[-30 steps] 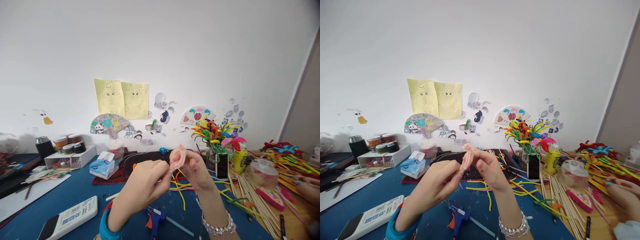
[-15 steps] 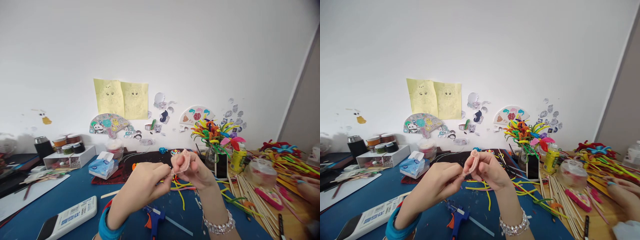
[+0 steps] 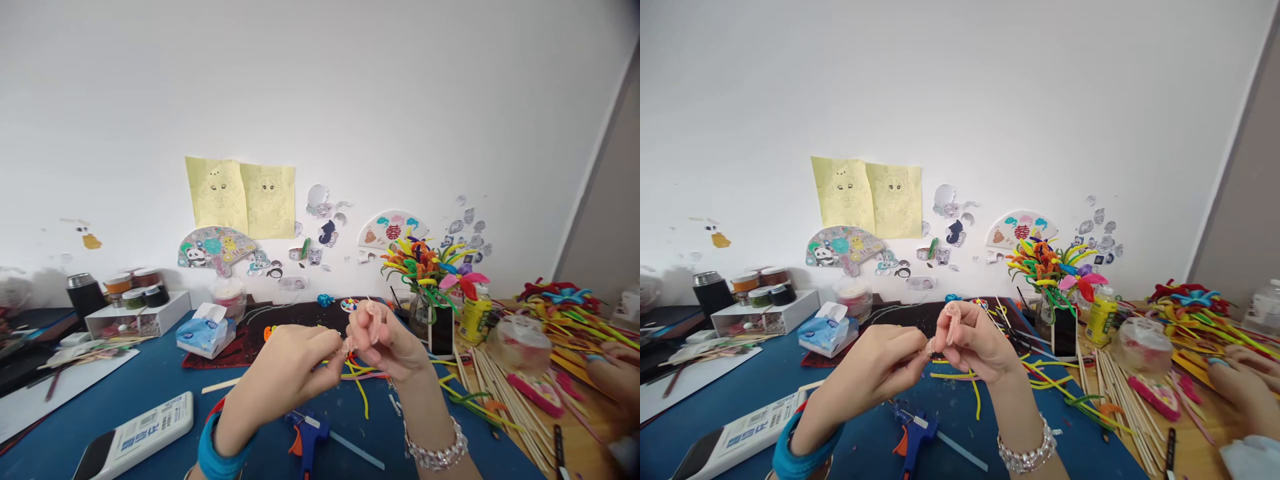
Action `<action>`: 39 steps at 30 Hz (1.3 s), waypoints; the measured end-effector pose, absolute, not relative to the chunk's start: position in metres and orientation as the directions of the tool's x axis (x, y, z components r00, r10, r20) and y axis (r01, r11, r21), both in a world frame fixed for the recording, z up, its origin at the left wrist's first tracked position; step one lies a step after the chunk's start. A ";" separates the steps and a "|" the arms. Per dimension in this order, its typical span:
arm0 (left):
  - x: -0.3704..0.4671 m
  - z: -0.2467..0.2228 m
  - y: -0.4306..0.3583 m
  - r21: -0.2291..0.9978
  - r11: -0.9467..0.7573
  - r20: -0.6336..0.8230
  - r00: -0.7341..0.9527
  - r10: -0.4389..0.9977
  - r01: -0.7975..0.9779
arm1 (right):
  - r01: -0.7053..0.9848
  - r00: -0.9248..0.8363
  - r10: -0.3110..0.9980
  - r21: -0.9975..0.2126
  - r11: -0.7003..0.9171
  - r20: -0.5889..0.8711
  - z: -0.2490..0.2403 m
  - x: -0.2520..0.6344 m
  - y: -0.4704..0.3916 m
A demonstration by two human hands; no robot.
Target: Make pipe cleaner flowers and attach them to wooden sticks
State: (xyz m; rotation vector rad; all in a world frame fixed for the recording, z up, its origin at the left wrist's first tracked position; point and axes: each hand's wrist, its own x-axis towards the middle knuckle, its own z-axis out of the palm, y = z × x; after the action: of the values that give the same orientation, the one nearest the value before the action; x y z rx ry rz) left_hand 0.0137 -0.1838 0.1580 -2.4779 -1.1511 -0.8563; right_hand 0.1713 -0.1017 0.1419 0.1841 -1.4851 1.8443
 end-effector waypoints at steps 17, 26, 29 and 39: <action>0.020 0.149 -0.170 -0.267 -0.322 0.726 0.410 0.553 0.908 | -0.557 -0.579 0.588 -0.801 0.220 0.565 0.150 0.171 -0.104; 0.029 0.133 -0.140 -0.283 -0.202 0.746 0.348 0.567 0.937 | -0.241 -0.481 0.708 -0.854 0.460 0.517 0.148 0.181 -0.086; 0.028 0.131 -0.137 -0.286 -0.236 0.732 0.371 0.572 0.929 | -0.288 -0.578 0.642 -0.862 0.418 0.504 0.146 0.188 -0.073; 0.029 0.129 -0.132 -0.283 -0.249 0.742 0.376 0.554 0.926 | -0.314 -0.552 0.651 -0.853 0.416 0.521 0.144 0.186 -0.065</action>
State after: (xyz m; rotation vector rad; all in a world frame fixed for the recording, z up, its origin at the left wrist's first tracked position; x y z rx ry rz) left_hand 0.0293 -0.1320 0.1294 -1.9250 -1.2771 -0.6642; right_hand 0.1862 -0.0647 0.1438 -0.2939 -1.7398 1.2982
